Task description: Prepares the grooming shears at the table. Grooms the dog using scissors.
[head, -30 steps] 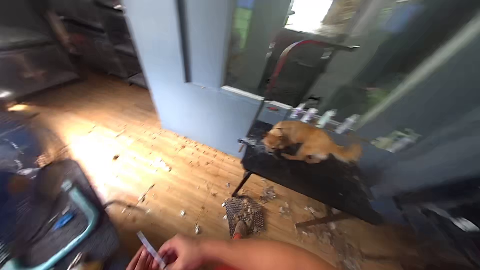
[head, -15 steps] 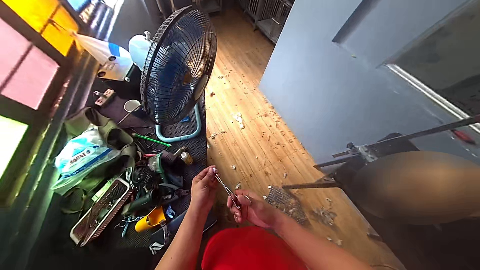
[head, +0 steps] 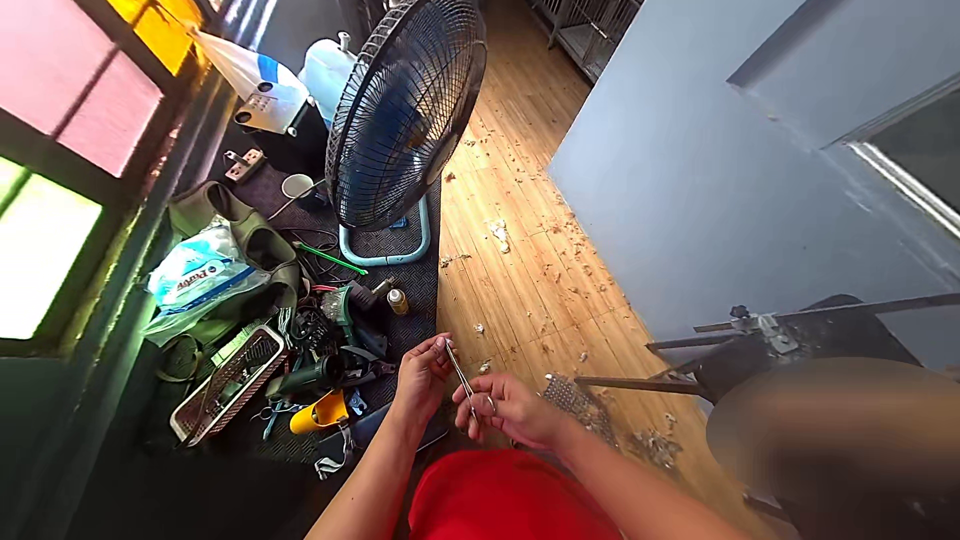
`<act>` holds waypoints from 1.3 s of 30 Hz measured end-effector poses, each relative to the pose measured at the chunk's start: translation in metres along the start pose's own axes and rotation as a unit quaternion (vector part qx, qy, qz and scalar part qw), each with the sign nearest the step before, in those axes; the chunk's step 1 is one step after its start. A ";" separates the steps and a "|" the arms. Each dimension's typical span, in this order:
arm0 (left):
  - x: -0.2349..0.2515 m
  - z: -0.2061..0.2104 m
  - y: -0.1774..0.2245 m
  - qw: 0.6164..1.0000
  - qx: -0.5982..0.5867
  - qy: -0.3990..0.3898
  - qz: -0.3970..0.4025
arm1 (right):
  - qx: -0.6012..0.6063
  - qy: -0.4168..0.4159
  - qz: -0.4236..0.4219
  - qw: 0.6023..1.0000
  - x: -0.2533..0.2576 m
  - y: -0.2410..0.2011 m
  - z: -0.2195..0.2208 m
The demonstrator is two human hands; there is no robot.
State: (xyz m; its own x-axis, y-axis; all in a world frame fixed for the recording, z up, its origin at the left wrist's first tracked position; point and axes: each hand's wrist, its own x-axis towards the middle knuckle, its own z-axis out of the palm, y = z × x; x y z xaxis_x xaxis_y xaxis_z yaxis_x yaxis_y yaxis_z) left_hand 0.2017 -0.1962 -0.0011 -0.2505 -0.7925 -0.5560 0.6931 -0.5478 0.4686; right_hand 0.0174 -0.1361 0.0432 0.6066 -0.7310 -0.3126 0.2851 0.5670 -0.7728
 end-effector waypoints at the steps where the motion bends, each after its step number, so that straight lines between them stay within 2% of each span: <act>1: -0.002 -0.004 0.001 1.000 -0.017 0.009 -0.015 | -0.007 -0.005 0.015 1.000 0.004 0.003 0.001; 4: -0.013 -0.015 0.007 0.998 -0.058 0.011 -0.037 | 0.012 0.009 0.047 0.999 0.014 0.019 0.007; 7: -0.025 -0.031 0.016 0.999 -0.038 0.016 0.012 | -0.036 0.021 0.060 0.997 0.027 0.040 0.024; 8: -0.030 -0.035 0.020 0.998 -0.008 0.020 0.051 | -0.115 0.000 0.044 0.992 0.035 0.045 0.029; 9: -0.037 -0.038 0.025 0.994 0.043 0.026 0.102 | -0.239 -0.024 -0.005 0.971 0.046 0.050 0.030; 10: -0.044 -0.040 0.032 0.981 0.109 0.044 0.157 | -0.371 -0.024 -0.070 0.926 0.060 0.052 0.027; 12: -0.061 -0.043 0.050 0.930 0.256 0.098 0.246 | -0.517 0.041 -0.147 0.842 0.093 0.044 0.016; 13: -0.069 -0.044 0.060 0.909 0.299 0.115 0.265 | -0.524 0.111 -0.154 0.830 0.113 0.040 0.008; 15: -0.084 -0.050 0.079 0.903 0.329 0.116 0.251 | -0.461 0.262 -0.114 0.840 0.160 0.033 -0.006; 16: -0.089 -0.053 0.085 0.913 0.321 0.102 0.230 | -0.427 0.307 -0.086 0.846 0.185 0.030 -0.011; 17: -0.092 -0.057 0.088 0.925 0.301 0.086 0.213 | -0.419 0.320 -0.062 0.848 0.206 0.028 -0.016; 20: -0.098 -0.063 0.093 0.933 0.265 0.117 0.212 | -0.490 0.284 -0.068 0.821 0.238 0.017 -0.013; 22: -0.101 -0.068 0.098 0.917 0.279 0.161 0.236 | -0.527 0.205 -0.135 0.814 0.232 0.004 -0.001; 24: -0.103 -0.074 0.099 0.904 0.290 0.190 0.252 | -0.574 0.090 -0.217 0.784 0.211 -0.011 0.012; 26: -0.102 -0.079 0.098 0.897 0.298 0.201 0.257 | -0.658 -0.004 -0.264 0.705 0.187 -0.024 0.023; 28: -0.099 -0.083 0.097 0.896 0.305 0.196 0.258 | -0.730 -0.050 -0.277 0.623 0.168 -0.033 0.027; 31: -0.093 -0.080 0.095 0.894 0.322 0.179 0.254 | -0.790 -0.075 -0.280 0.541 0.153 -0.044 0.033; 33: -0.090 -0.075 0.093 0.895 0.333 0.165 0.248 | -0.815 -0.072 -0.283 0.500 0.147 -0.052 0.035; 36: -0.087 -0.069 0.089 0.894 0.343 0.154 0.243 | -0.837 -0.053 -0.292 0.460 0.140 -0.060 0.035; 39: -0.082 -0.069 0.084 0.892 0.352 0.151 0.239 | -0.850 -0.039 -0.286 0.441 0.136 -0.065 0.039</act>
State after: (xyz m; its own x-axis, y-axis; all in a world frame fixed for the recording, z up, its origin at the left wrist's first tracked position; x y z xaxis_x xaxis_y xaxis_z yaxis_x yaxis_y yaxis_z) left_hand 0.3272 -0.1582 0.0362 0.2273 -0.9309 -0.2858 0.0482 -0.2824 0.9581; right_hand 0.1101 -0.2577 0.0727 0.8392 -0.5162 0.1710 -0.5192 -0.8541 -0.0306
